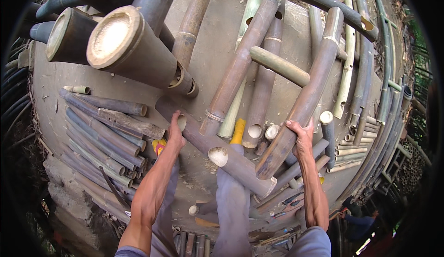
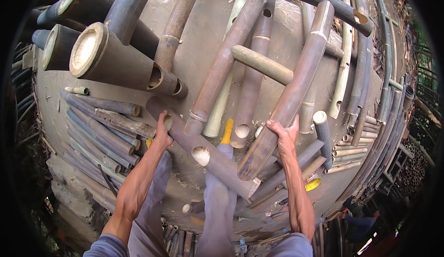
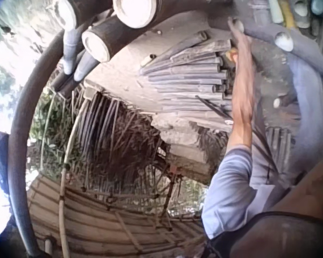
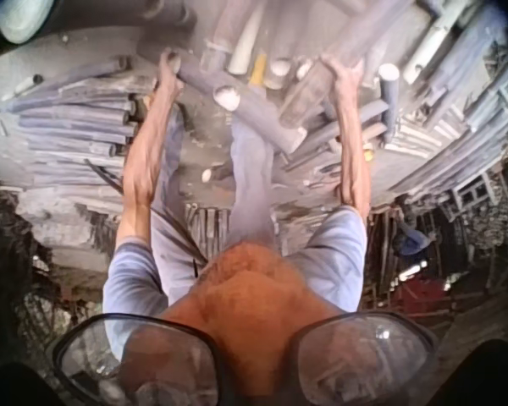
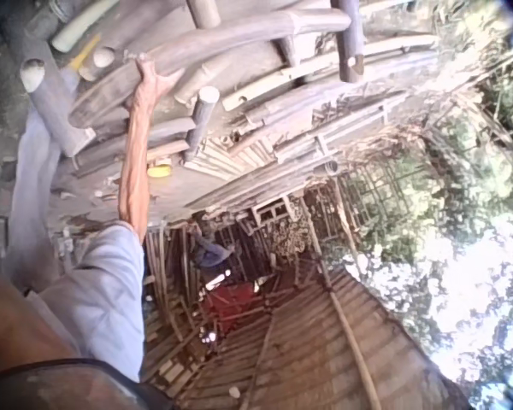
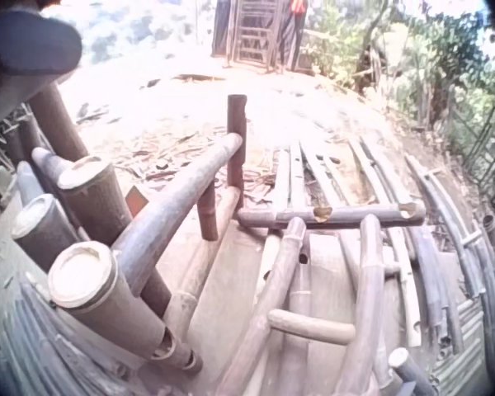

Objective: The person assembles a bamboo structure by selecting and fitting pre-cut bamboo poles together. They use a measuring tape to check dimensions and a knife to mark the bamboo before fitting the pieces into a larger frame.

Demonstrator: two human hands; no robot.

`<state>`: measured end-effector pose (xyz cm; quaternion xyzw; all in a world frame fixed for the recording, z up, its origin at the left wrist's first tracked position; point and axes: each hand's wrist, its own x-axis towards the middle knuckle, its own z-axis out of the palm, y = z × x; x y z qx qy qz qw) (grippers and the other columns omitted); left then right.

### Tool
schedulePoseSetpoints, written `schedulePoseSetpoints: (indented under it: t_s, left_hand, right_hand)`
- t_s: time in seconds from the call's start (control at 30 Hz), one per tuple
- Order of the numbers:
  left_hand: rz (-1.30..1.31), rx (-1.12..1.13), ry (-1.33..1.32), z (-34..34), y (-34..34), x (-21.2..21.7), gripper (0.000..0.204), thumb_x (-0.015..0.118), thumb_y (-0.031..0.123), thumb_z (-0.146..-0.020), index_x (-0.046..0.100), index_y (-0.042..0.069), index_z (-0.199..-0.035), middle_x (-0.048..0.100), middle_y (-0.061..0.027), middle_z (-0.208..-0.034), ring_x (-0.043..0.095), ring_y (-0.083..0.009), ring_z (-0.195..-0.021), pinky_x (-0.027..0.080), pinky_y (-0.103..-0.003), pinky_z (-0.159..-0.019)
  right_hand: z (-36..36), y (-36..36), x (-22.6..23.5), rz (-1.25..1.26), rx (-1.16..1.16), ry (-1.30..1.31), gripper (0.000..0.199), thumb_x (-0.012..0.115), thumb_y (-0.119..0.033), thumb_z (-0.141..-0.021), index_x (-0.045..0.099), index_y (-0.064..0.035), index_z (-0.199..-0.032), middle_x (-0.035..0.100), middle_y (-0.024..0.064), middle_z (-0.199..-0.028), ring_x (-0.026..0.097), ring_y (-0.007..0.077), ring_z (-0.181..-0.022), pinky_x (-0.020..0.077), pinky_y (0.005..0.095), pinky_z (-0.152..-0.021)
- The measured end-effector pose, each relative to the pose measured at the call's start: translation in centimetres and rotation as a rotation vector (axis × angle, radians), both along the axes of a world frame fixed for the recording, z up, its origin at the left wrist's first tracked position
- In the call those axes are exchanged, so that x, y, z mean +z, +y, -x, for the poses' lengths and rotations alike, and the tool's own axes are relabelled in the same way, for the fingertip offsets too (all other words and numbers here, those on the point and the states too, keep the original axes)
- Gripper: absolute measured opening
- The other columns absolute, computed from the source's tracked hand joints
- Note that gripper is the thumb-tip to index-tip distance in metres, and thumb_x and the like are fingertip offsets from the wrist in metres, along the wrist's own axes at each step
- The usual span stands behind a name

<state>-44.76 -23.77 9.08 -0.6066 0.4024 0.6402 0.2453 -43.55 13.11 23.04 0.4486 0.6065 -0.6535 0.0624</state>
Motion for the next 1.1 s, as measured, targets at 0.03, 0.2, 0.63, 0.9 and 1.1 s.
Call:
schedulePoseSetpoints:
  t_s: [0.03, 0.2, 0.63, 0.9, 1.1]
  left_hand:
    - [-0.068, 0.014, -0.003, 0.2, 0.6, 0.3, 0.067, 0.071, 0.046, -0.073, 0.050, 0.002, -0.119, 0.057, -0.0113, -0.111, 0.056, -0.0247, -0.103, 0.044, -0.043, -0.095]
    - [-0.292, 0.068, -0.031, 2.3, 3.9, 3.1, 0.068, 0.063, 0.055, -0.080, 0.050, 0.003, -0.122, 0.055, -0.0137, -0.123, 0.054, -0.0298, -0.113, 0.040, -0.048, -0.101]
    - [-0.600, 0.213, -0.003, 3.5, 7.5, 5.2, 0.076, 0.034, 0.061, -0.093, 0.035, 0.002, -0.139, 0.038, -0.0139, -0.144, 0.038, -0.0286, -0.132, 0.026, -0.044, -0.112]
    - [0.690, -0.477, 1.231, 9.9, 7.1, 20.5, 0.087, 0.079, 0.023, -0.070, 0.029, 0.001, -0.139, 0.045, -0.0169, -0.125, 0.046, -0.0234, -0.118, 0.036, -0.038, -0.101]
    - [0.460, -0.290, 1.180, 15.9, 7.1, 20.5, 0.085, 0.090, 0.021, -0.057, 0.042, 0.002, -0.124, 0.056, -0.0108, -0.110, 0.056, -0.0203, -0.100, 0.047, -0.034, -0.088]
  right_hand:
    - [1.1, -0.4, 2.3, -0.019, -0.009, 0.023, 0.071, 0.076, -0.009, -0.067, 0.036, 0.0020, -0.125, 0.057, 0.0129, -0.093, 0.061, 0.0215, -0.080, 0.0526, 0.0336, -0.072]
    - [6.9, -2.3, 9.6, -0.225, 0.041, 0.215, 0.089, 0.078, -0.012, -0.066, 0.028, 0.0060, -0.137, 0.053, 0.0184, -0.111, 0.058, 0.0231, -0.097, 0.0498, 0.0341, -0.084]
    - [19.6, -9.4, 16.4, -0.300, 0.385, 0.400, 0.094, 0.079, -0.013, -0.071, 0.022, 0.0087, -0.141, 0.055, 0.0261, -0.112, 0.064, 0.0245, -0.090, 0.0567, 0.0313, -0.074]
    - [14.9, -7.6, 13.9, -0.069, 0.336, 0.288, 0.092, 0.075, -0.009, -0.068, 0.022, 0.0068, -0.141, 0.056, 0.0189, -0.110, 0.062, 0.0201, -0.089, 0.0544, 0.0310, -0.076]
    - [12.7, -8.1, 13.5, -0.268, 0.317, 0.379, 0.090, 0.075, -0.010, -0.068, 0.025, 0.0080, -0.140, 0.055, 0.0202, -0.115, 0.061, 0.0217, -0.096, 0.0520, 0.0328, -0.084]
